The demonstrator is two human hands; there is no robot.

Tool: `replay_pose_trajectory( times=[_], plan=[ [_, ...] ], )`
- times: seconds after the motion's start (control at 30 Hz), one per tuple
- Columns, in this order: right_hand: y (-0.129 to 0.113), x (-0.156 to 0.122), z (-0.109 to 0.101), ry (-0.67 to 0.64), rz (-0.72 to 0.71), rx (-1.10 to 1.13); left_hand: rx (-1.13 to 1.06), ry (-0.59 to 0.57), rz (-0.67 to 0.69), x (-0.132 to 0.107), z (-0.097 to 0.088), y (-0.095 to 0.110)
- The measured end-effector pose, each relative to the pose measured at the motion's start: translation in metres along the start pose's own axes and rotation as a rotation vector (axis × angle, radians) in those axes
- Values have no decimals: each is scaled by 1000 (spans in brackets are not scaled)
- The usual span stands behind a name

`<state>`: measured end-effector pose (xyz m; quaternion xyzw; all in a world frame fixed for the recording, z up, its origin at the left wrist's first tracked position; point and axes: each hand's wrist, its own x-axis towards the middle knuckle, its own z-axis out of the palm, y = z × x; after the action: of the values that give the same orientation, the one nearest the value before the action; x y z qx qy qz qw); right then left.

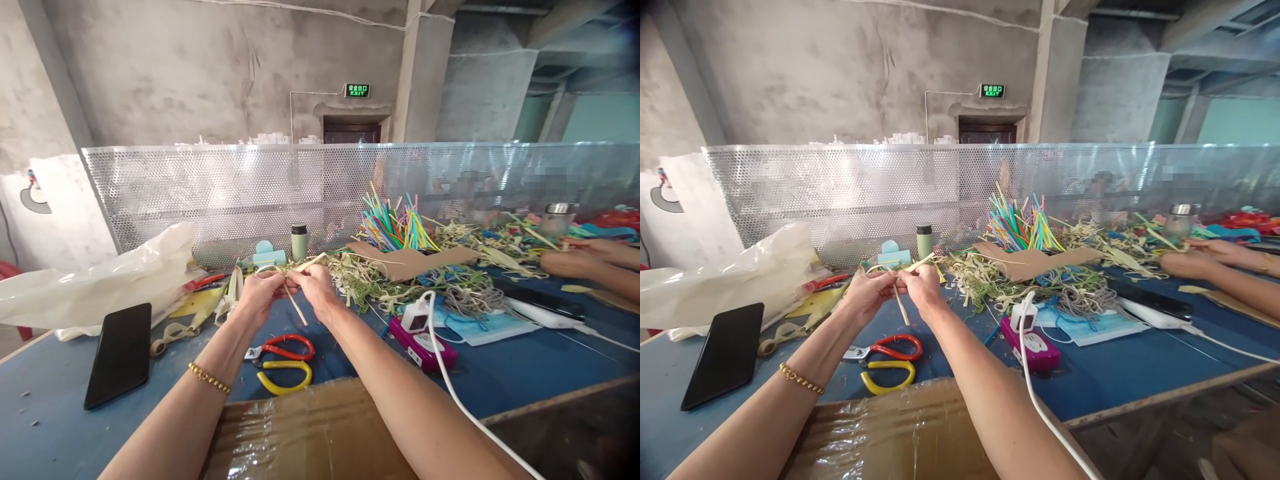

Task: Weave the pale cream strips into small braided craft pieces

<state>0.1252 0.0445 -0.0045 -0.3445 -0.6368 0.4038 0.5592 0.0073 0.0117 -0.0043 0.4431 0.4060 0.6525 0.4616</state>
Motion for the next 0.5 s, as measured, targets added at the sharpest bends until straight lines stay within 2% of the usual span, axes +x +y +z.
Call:
replay_pose_trajectory(
  times=[0.37, 0.5],
  plan=[
    [-2, -3, 4, 9, 88, 220, -46, 72, -49, -2, 6, 3],
    [-1, -1, 2, -17, 103, 191, -72, 11, -43, -2, 3, 4]
  ],
)
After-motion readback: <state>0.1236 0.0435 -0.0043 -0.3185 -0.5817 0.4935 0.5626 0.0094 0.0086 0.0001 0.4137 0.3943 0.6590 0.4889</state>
